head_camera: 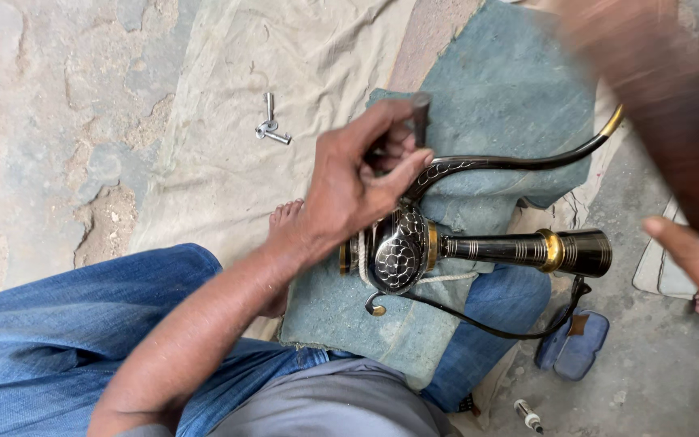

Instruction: The person sits on the ground and uses a metal punch and a wooden mallet to create a decorative pattern on a metal hookah pipe. They repeatedly position the punch on the pipe's surface and strike it with the mallet to form a textured design.

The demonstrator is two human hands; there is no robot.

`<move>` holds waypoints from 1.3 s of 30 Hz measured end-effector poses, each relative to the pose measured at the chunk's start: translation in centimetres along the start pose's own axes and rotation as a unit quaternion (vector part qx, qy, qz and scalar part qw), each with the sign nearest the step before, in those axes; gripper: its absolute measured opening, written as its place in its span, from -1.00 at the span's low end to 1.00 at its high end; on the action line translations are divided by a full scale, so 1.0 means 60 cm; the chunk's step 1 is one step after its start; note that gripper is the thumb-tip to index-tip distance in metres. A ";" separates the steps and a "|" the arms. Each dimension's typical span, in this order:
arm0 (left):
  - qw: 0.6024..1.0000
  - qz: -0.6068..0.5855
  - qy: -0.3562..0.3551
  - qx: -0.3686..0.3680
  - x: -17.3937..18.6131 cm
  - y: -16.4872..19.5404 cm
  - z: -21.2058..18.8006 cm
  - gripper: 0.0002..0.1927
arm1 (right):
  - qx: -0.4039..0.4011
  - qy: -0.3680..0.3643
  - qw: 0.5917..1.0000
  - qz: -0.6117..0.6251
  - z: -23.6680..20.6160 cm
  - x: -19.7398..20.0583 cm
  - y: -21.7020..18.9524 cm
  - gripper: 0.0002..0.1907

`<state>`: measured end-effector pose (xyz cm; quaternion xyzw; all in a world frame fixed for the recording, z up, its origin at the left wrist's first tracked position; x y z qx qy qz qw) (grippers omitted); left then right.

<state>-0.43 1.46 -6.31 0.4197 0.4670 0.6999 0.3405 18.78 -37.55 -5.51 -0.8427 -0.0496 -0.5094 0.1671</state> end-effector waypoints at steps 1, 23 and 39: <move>1.000 0.001 -0.028 -0.013 0.003 -0.002 0.006 -0.60 | -0.162 -0.069 0.984 0.004 -0.009 -0.009 0.018 -0.48; 0.970 0.067 -0.200 -0.123 0.002 0.022 0.061 -0.56 | 0.166 0.028 0.980 0.106 -0.067 0.021 -0.281 -0.33; 0.933 0.057 -0.298 -0.194 0.009 0.026 0.088 -0.62 | 0.055 0.089 0.954 0.280 -0.204 -0.078 -0.235 -0.36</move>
Point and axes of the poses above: each hand's wrist, its own z-axis towards the middle knuckle, its own x-axis out of the back of the hand, y = z × x, the point moved 3 cm from there along z, towards the middle knuckle, and after that the axes turned 2 degrees about z, right-handed, at the moved point
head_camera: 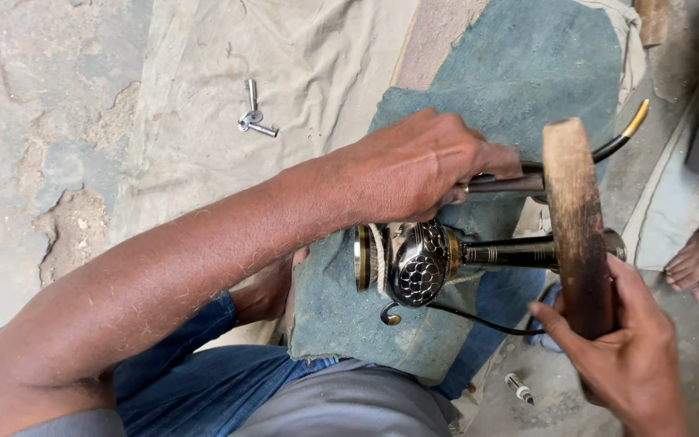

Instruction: The person sits on the ground and uses a metal punch and a wooden mallet to create a decorative pattern on a metal hookah pipe. They repeatedly position the punch on the pipe's surface and strike it with the mallet to form a textured design.

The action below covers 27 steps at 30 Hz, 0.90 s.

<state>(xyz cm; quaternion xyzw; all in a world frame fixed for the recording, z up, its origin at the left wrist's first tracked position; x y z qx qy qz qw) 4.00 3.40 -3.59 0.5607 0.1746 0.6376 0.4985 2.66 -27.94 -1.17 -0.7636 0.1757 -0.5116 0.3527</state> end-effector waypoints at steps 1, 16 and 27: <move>1.000 -0.001 -0.007 0.000 0.000 -0.001 0.003 -0.61 | 0.003 0.007 1.000 -0.017 -0.007 -0.005 0.001 -0.30; 0.995 -0.026 -0.075 -0.058 0.005 -0.011 0.001 -0.50 | 0.011 0.223 0.963 0.152 -0.095 -0.048 0.005 -0.39; 0.997 -0.038 0.066 -0.025 0.027 -0.038 0.000 -0.49 | 0.109 0.033 0.973 0.200 -0.096 -0.033 -0.088 -0.64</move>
Point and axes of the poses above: each hand's wrist, its own z-axis towards the middle knuckle, its own x-axis out of the back of the hand, y = z × x, the point moved 3 cm from there along z, towards the middle knuckle, and after that the axes turned 2 degrees about z, right-handed, at the moved point
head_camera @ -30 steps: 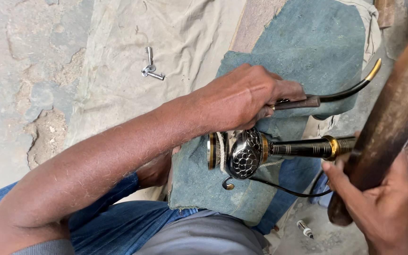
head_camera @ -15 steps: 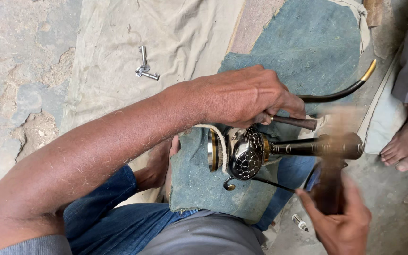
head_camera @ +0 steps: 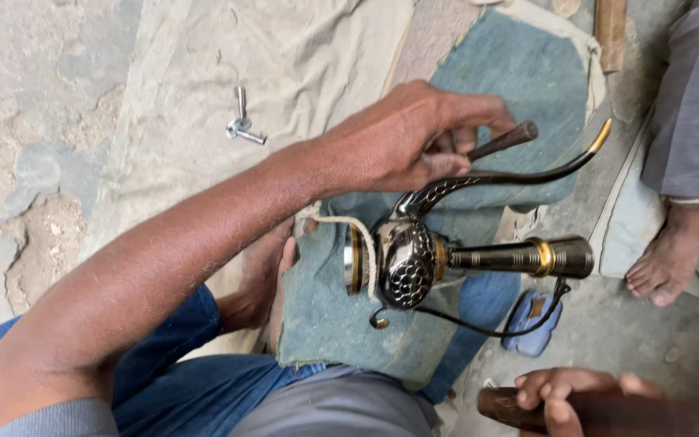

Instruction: The person sits on the ground and uses a metal punch and a wooden mallet to create a decorative pattern on a metal hookah pipe. They repeatedly position the punch on the pipe's surface and strike it with the mallet to form a textured design.

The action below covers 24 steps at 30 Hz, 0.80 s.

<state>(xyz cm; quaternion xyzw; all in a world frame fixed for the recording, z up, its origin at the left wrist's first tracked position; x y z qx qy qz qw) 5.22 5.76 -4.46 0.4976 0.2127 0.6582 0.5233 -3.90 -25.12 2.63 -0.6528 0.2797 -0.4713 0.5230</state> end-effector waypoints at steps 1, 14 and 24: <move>1.000 -0.011 -0.014 0.022 -0.005 -0.009 0.004 -0.51 | 0.010 0.034 0.989 0.145 -0.006 -0.007 0.007 -0.54; 0.988 -0.001 -0.087 0.128 -0.032 -0.024 0.042 -0.41 | -0.174 0.002 0.985 0.001 0.098 0.122 0.101 -0.54; 0.995 0.025 -0.078 0.063 -0.045 0.004 0.044 -0.42 | -0.225 -0.140 0.898 -0.352 0.175 0.131 0.113 -0.63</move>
Point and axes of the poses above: each hand's wrist, its own z-axis towards the middle knuckle, its own x-axis out of the back of the hand, y = z × x, the point moved 3 cm from there along z, towards the middle knuckle, and after that the axes turned 2 degrees about z, right-handed, at the moved point
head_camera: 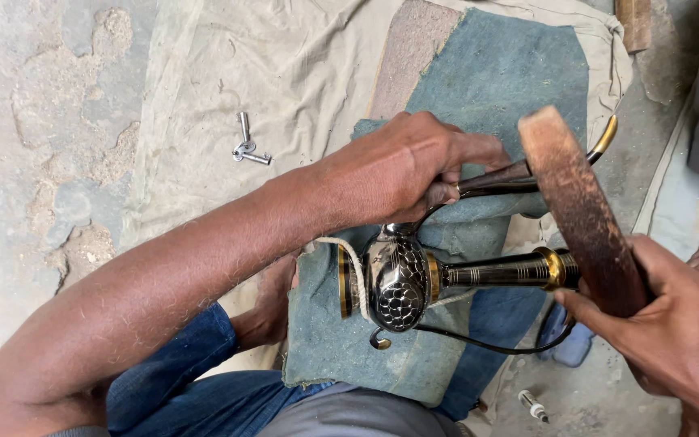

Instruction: The person sits on the ground and uses a metal punch and a wooden mallet to create a decorative pattern on a metal hookah pipe. They repeatedly position the punch on the pipe's surface and strike it with the mallet to form a textured design.

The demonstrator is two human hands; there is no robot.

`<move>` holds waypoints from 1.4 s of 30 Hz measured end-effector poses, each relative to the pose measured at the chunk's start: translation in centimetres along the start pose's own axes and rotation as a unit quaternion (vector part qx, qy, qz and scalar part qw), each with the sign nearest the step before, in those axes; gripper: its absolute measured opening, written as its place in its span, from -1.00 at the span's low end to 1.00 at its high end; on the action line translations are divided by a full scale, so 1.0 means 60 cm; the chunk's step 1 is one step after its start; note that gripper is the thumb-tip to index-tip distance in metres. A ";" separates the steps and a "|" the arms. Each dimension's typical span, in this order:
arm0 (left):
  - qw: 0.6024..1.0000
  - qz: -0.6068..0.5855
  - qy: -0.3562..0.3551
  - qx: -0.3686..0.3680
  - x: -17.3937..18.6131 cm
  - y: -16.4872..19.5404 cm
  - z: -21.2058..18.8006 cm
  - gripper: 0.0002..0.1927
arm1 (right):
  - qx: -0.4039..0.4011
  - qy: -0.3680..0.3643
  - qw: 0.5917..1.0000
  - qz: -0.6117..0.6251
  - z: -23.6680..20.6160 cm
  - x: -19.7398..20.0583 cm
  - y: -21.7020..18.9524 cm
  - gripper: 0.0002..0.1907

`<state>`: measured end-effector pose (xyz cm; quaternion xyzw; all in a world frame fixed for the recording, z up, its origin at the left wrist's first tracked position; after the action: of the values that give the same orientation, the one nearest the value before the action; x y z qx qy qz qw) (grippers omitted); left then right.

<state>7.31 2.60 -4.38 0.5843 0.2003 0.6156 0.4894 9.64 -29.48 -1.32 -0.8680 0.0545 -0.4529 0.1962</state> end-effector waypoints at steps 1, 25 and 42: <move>1.000 0.006 -0.007 0.004 -0.001 -0.001 0.000 -0.43 | 0.002 0.046 0.998 0.048 -0.001 0.001 -0.002 -0.66; 0.995 -0.011 -0.052 -0.083 0.009 -0.004 -0.008 -0.51 | 0.033 0.129 0.990 0.042 -0.088 -0.062 0.000 -0.67; 0.995 0.002 -0.093 0.019 -0.004 0.009 -0.025 -0.69 | -0.014 0.033 0.997 -0.072 -0.085 -0.053 -0.015 -0.66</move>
<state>5.74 2.67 -4.41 0.6488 0.1643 0.5554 0.4935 3.59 -29.28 -0.83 -0.8567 0.0047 -0.4936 0.1494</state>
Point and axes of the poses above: each hand's wrist, its own z-axis towards the middle knuckle, its own x-axis out of the back of the hand, y = z × x, the point moved 3 cm from there along z, towards the middle knuckle, and after that the axes turned 2 degrees about z, right-handed, at the moved point
